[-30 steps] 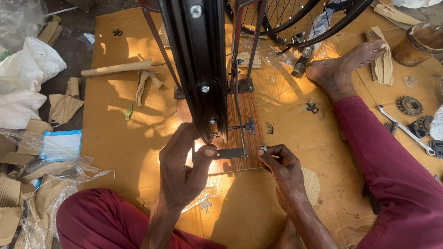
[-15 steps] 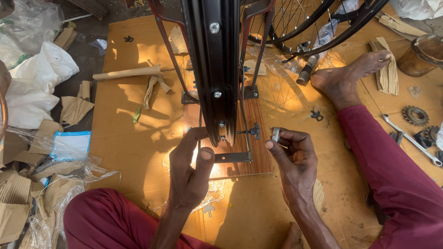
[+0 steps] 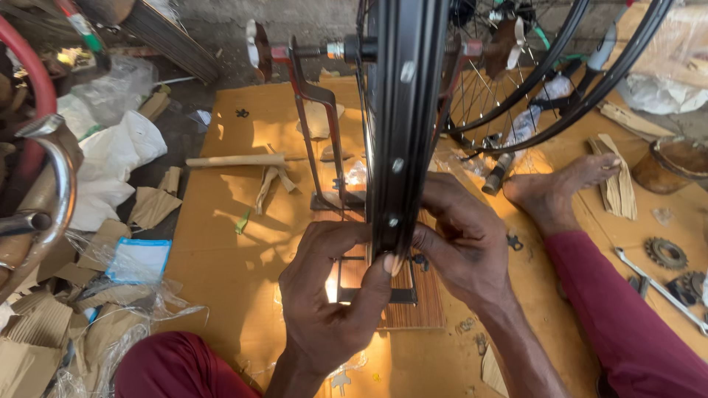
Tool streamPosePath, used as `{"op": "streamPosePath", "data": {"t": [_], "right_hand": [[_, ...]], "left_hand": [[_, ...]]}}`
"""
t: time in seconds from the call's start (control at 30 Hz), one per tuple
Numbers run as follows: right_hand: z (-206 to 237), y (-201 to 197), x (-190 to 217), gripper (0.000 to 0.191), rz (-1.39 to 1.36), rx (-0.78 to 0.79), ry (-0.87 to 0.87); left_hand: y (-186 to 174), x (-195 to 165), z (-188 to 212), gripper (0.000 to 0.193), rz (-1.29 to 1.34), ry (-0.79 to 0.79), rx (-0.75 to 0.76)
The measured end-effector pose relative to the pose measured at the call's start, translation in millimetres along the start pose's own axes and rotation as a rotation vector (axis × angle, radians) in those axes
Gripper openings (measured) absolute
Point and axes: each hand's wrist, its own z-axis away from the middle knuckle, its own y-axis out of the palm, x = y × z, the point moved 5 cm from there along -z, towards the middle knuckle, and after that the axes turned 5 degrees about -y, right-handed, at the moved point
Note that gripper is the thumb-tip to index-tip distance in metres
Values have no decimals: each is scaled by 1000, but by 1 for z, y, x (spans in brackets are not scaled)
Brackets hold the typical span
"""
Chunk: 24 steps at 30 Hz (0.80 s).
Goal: The person sits on the floor and repeatedly presses small metal reflectors into the rim of a bicycle wheel mounted on a truing stand. They rotate the wheel to access different sections and continue installing the reflectors one by one.
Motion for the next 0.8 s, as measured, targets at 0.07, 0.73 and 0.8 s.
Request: {"op": "streamPosePath", "data": {"t": [0.07, 0.73, 0.8], "right_hand": [[-17, 2, -2, 36, -176, -35, -17], [-115, 6, 27, 30, -249, -157, -100], [-115, 7, 36, 18, -198, -177, -236]], "left_hand": [[0, -14, -14, 28, -66, 82, -76], [28, -29, -92, 33, 318, 181, -229], [30, -28, -92, 32, 390, 173, -229]]}}
